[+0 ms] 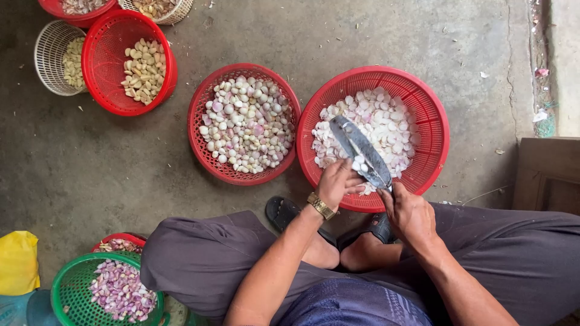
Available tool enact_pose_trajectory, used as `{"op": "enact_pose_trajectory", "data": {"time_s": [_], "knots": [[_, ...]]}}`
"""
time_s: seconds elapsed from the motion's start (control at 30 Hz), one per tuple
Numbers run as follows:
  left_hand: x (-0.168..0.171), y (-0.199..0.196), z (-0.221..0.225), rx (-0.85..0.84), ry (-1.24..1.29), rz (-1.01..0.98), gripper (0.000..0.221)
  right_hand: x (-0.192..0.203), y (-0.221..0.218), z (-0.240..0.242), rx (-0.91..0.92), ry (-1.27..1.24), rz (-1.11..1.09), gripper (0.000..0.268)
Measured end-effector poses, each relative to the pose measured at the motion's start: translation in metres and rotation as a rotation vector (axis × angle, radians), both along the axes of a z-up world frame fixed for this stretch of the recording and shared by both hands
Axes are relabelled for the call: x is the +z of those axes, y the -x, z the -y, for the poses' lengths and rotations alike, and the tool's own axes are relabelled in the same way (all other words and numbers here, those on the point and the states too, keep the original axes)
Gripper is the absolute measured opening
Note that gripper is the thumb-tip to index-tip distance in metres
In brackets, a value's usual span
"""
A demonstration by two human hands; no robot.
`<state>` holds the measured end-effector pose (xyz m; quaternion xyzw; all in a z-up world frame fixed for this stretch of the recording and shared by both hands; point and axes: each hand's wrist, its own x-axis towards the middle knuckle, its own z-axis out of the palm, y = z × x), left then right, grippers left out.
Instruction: Slicing small onions or shallots using a handheld mandoline slicer into a red plastic basket.
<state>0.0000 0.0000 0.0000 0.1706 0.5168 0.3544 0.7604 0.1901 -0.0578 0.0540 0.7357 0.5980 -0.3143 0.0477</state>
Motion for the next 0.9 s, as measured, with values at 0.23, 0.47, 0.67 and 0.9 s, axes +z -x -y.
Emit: {"op": "enact_pose_trajectory", "data": {"time_s": [0.23, 0.47, 0.67, 0.9], "knots": [[-0.001, 0.008, -0.014, 0.036, -0.035, -0.101, 0.053, 0.003, 0.000, 0.006, 0.042, 0.029, 0.020, 0.044], [0.018, 0.009, -0.028, 0.118, 0.012, -0.227, 0.041, 0.005, 0.001, 0.012, 0.054, -0.056, -0.020, 0.039], [0.024, 0.010, -0.026, 0.084, -0.002, -0.207, 0.048, 0.000, -0.003, 0.010, 0.075, -0.085, 0.018, 0.039], [0.010, -0.010, -0.007, -0.032, -0.008, -0.128, 0.050, 0.005, -0.003, -0.006, 0.007, -0.005, 0.013, 0.042]]}}
